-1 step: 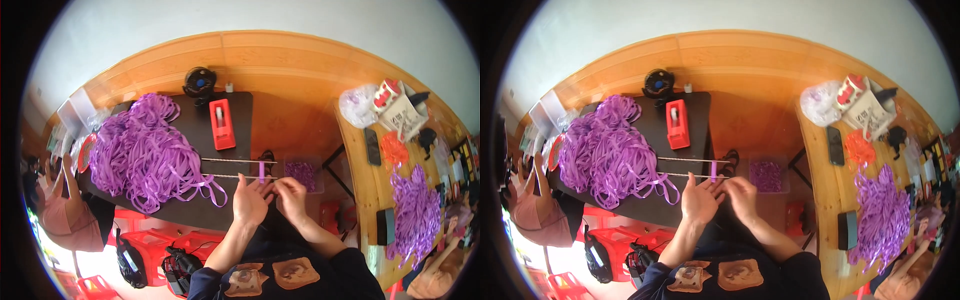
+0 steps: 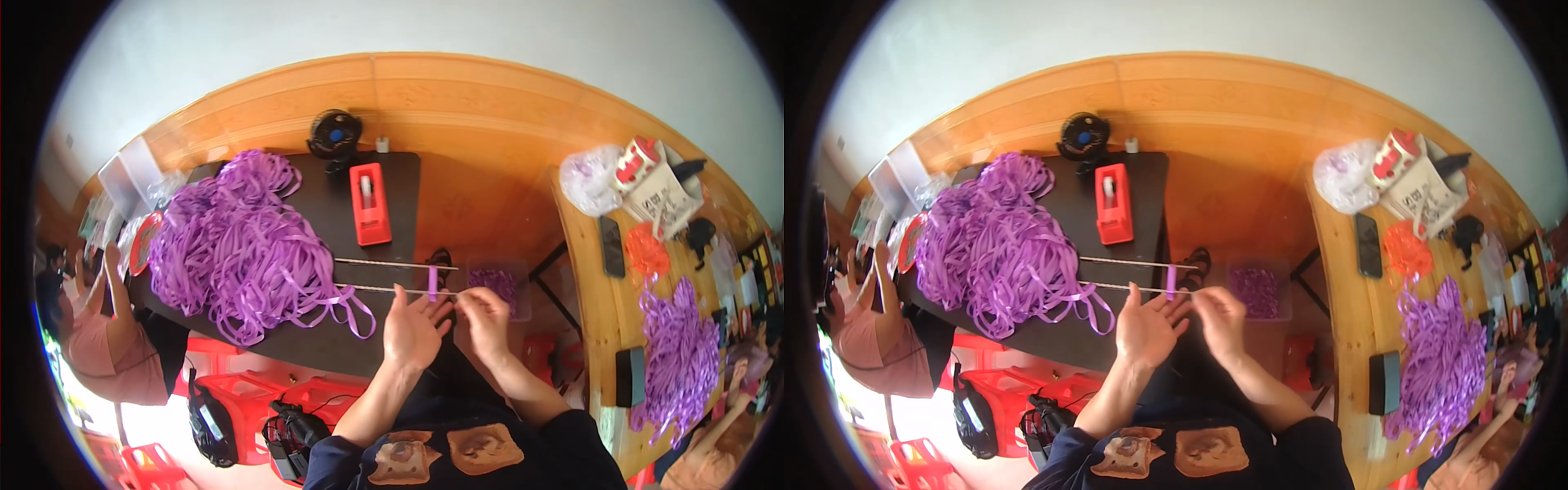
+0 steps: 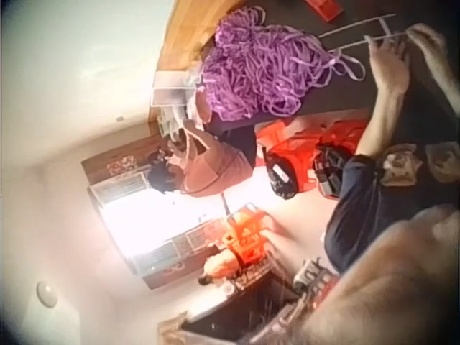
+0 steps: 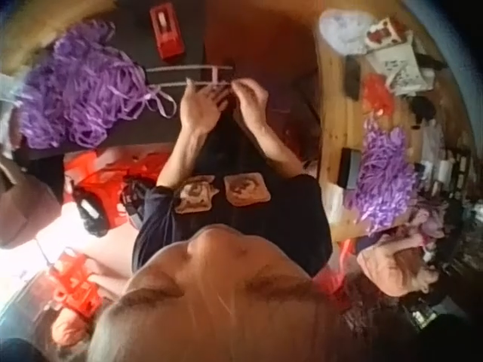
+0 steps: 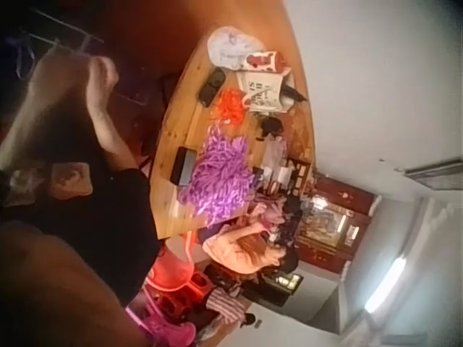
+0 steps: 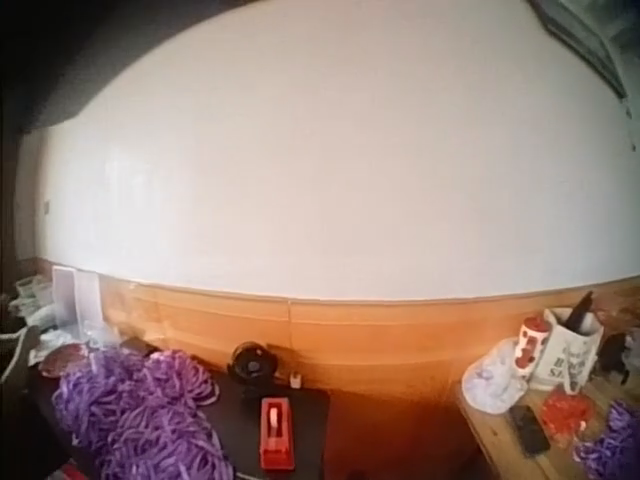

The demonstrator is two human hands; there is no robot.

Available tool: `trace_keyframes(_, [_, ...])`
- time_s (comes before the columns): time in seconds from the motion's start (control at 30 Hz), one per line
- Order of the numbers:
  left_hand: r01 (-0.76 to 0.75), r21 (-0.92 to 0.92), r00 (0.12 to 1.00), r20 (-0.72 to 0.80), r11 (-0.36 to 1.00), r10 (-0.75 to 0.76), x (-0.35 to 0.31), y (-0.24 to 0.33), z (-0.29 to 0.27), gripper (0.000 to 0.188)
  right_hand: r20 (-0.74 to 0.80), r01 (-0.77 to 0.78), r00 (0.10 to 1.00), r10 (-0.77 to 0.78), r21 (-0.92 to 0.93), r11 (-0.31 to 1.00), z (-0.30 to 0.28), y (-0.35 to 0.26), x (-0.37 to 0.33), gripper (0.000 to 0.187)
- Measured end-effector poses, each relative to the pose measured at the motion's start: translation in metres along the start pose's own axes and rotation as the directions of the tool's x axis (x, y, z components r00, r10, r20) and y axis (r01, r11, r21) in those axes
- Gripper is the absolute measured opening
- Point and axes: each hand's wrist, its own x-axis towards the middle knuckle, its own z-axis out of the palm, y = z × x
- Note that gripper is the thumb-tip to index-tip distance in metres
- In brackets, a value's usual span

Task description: The recorder is wrapping purple ribbons around a metal jig to measure and cut them into loops.

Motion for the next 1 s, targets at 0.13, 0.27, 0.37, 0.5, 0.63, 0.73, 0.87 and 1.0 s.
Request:
trace_keyframes(0.13, [0.030,0.002,0.999,0.044,1.000,-0.030,0.001,0.004,-0.001,0.087,0.245,0.068,0.969,-0.040,-0.108,0.992,0.007,-0.033,0.048,0.012])
trace_keyframes(0.27, [0.033,-0.001,0.993,0.113,0.999,-0.032,-0.002,0.004,-0.008,0.090,0.428,0.081,0.904,0.007,-0.186,0.979,0.061,-0.020,0.099,0.020])
trace_keyframes(0.37, [0.065,-0.048,0.980,0.192,0.997,-0.055,0.000,0.002,-0.008,0.091,0.384,0.486,0.847,-0.367,-0.280,0.828,0.101,0.010,0.140,0.021])
trace_keyframes(0.5, [0.067,-0.085,0.979,0.198,0.994,-0.049,0.003,0.002,-0.018,0.091,0.348,0.082,0.932,0.097,-0.465,0.881,0.134,0.007,0.152,0.023])
trace_keyframes(0.63, [0.081,-0.127,0.986,0.156,0.989,-0.061,0.003,0.001,-0.012,0.090,0.253,-0.018,0.959,0.130,-0.401,0.916,0.146,0.015,0.152,0.022])
trace_keyframes(0.73, [0.070,-0.150,0.980,0.193,0.986,-0.040,0.005,0.000,-0.018,0.088,0.202,0.167,0.974,-0.101,-0.341,0.925,0.155,0.006,0.146,0.020])
trace_keyframes(0.87, [0.075,-0.145,0.973,0.225,0.987,-0.040,0.005,0.001,-0.014,0.083,0.206,0.228,0.961,-0.184,-0.215,0.950,0.154,-0.003,0.138,0.021])
trace_keyframes(1.0, [0.025,-0.142,0.988,0.153,0.990,-0.003,-0.005,0.005,-0.007,0.074,0.235,0.215,0.962,-0.139,-0.338,0.916,0.140,0.014,0.103,0.018])
